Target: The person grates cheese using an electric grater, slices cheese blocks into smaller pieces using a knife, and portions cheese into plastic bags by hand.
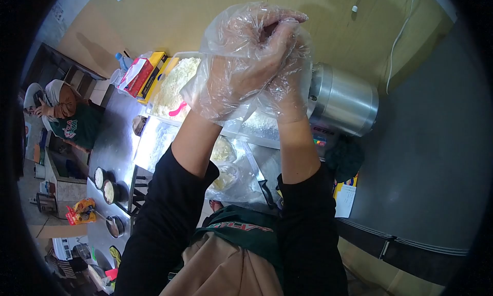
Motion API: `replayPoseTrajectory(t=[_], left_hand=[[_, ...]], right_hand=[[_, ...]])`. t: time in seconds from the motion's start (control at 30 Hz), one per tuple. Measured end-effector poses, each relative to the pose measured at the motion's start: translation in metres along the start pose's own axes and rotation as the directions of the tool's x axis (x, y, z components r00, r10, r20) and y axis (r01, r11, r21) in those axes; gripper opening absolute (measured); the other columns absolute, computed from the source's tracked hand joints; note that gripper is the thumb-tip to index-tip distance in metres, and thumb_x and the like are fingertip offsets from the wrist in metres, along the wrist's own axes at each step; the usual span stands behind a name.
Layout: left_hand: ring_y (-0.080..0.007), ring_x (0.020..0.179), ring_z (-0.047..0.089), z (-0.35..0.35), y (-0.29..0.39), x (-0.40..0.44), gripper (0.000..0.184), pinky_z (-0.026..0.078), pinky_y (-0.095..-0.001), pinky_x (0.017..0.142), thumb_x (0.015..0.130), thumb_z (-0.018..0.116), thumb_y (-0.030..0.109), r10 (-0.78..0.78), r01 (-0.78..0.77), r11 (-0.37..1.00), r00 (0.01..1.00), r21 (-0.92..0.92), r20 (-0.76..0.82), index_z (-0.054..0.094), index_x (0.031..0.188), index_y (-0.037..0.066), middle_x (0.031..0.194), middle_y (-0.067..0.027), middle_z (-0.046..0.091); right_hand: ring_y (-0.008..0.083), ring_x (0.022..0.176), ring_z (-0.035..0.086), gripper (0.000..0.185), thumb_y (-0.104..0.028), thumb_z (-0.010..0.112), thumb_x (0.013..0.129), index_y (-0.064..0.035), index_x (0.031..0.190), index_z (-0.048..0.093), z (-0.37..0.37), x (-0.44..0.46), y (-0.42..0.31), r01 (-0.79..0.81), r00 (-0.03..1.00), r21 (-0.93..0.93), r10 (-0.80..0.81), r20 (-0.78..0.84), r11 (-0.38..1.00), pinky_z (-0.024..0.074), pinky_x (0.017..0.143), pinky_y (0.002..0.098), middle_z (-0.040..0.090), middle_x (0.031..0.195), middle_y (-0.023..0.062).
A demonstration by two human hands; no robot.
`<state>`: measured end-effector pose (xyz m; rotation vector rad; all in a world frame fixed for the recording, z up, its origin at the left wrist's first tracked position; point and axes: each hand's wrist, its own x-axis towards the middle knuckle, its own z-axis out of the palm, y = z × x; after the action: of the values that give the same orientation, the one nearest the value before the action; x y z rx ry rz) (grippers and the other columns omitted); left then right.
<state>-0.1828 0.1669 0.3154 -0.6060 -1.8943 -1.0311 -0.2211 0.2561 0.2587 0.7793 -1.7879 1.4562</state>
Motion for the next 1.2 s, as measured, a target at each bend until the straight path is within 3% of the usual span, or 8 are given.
replayPoseTrajectory(t=[0.27, 0.53, 0.83, 0.93, 1.2], left_hand=[[-0.0273, 0.072, 0.066, 0.001, 0.003, -0.006, 0.017, 0.052, -0.0369, 0.069, 0.086, 0.064, 0.018, 0.013, -0.013, 1.0, 0.999, 0.009, -0.051, 0.077, 0.09, 0.009, 0.08, -0.0113, 0.069], [-0.0259, 0.075, 0.067, -0.009, 0.012, -0.009, 0.016, 0.053, -0.0356, 0.071, 0.086, 0.065, 0.019, -0.041, 0.04, 0.998, 0.999, 0.04, 0.029, 0.077, 0.091, 0.01, 0.083, -0.0107, 0.07], [-0.0261, 0.076, 0.068, -0.008, 0.011, -0.012, 0.016, 0.054, -0.036, 0.071, 0.086, 0.064, 0.018, 0.012, -0.012, 1.0, 1.0, -0.003, -0.023, 0.076, 0.089, 0.009, 0.085, -0.0111, 0.071], [-0.0266, 0.078, 0.068, -0.005, 0.008, -0.016, 0.015, 0.055, -0.0362, 0.072, 0.085, 0.064, 0.018, -0.038, 0.037, 0.998, 0.999, -0.046, -0.014, 0.076, 0.089, 0.01, 0.086, -0.0107, 0.071], [-0.0283, 0.081, 0.069, -0.006, 0.006, -0.022, 0.015, 0.055, -0.0371, 0.074, 0.084, 0.065, 0.017, -0.003, 0.003, 1.0, 1.0, -0.007, -0.009, 0.076, 0.09, 0.01, 0.089, -0.0112, 0.071]], right_hand=[[0.0346, 0.089, 0.062, 0.028, -0.02, 0.072, 0.082, -0.0041, 0.101, 0.06, 0.001, 0.0, 0.0, -0.001, 1.0, -0.011, 0.001, 0.006, 1.0, 0.0474, 0.076, 0.0433, 0.062, 0.093, 0.0159], [0.0343, 0.089, 0.062, 0.028, -0.02, 0.072, 0.082, -0.004, 0.102, 0.06, 0.0, -0.005, 0.001, -0.005, 1.0, -0.015, 0.005, 0.021, 1.0, 0.0475, 0.076, 0.0431, 0.062, 0.094, 0.0158], [0.034, 0.09, 0.062, 0.029, -0.021, 0.073, 0.082, -0.004, 0.102, 0.06, 0.0, -0.011, 0.002, -0.011, 0.999, -0.028, 0.012, 0.03, 1.0, 0.0476, 0.076, 0.0428, 0.062, 0.094, 0.0157], [0.0339, 0.09, 0.062, 0.029, -0.021, 0.073, 0.082, -0.004, 0.102, 0.06, 0.0, -0.013, 0.002, -0.011, 0.999, -0.029, 0.012, 0.034, 1.0, 0.0477, 0.077, 0.0428, 0.063, 0.095, 0.0157], [0.0337, 0.09, 0.062, 0.03, -0.021, 0.073, 0.082, -0.0039, 0.103, 0.06, 0.0, -0.018, 0.003, -0.018, 0.999, -0.038, 0.019, 0.042, 0.999, 0.0478, 0.077, 0.0426, 0.063, 0.095, 0.0156]])
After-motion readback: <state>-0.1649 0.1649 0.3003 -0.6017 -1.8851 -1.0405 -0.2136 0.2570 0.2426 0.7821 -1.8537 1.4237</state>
